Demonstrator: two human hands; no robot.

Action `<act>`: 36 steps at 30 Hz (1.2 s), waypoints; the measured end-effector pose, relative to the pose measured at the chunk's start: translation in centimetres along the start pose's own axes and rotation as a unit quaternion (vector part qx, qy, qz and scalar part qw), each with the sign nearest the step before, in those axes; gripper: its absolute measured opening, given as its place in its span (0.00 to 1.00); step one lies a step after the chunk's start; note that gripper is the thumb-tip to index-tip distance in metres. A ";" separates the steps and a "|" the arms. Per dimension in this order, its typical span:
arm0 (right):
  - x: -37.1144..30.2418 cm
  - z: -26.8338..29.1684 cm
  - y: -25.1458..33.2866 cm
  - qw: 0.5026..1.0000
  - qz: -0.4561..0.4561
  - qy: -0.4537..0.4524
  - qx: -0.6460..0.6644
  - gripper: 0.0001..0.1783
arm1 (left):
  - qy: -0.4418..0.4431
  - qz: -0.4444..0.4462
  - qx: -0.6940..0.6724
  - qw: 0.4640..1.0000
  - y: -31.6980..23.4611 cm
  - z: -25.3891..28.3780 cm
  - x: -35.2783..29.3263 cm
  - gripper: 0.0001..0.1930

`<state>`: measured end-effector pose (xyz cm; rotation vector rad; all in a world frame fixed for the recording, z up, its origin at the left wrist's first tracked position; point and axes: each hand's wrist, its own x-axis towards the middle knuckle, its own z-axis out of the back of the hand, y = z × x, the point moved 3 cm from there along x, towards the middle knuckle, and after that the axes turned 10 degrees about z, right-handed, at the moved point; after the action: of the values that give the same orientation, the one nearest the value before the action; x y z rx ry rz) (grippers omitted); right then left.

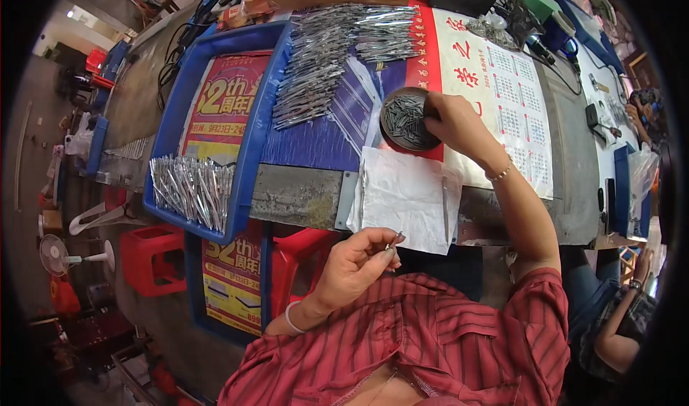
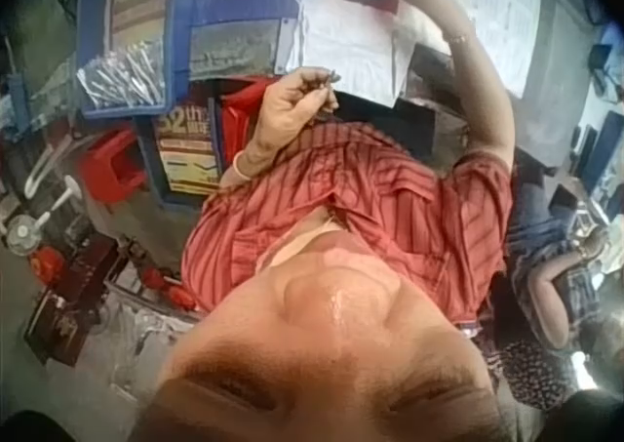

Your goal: Assembling small metal components by manually placing metal rings onto pins at a workbench.

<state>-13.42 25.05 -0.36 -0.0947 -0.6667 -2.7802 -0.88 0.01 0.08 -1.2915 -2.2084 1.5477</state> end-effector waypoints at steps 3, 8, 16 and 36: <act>-1.5 0.7 1.8 0.986 -0.008 -0.023 0.165 0.11 | -0.025 -0.004 0.007 1.000 0.1 0.4 0.1 0.13; -6.7 1.2 6.1 0.859 -0.059 -0.027 0.508 0.16 | -0.020 -0.009 0.013 1.000 0.4 0.3 0.4 0.12; -12.0 -0.9 8.2 0.754 -0.106 -0.035 0.647 0.13 | -0.028 -0.015 0.069 0.997 0.5 -1.0 1.9 0.09; -14.0 -1.0 8.8 0.671 -0.095 -0.045 0.734 0.14 | -0.073 -0.081 0.252 0.962 0.2 -2.4 2.4 0.06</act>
<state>2.47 20.69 0.80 0.1846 -2.7071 -1.5183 -0.93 3.47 0.24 -0.8462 -1.7588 2.0099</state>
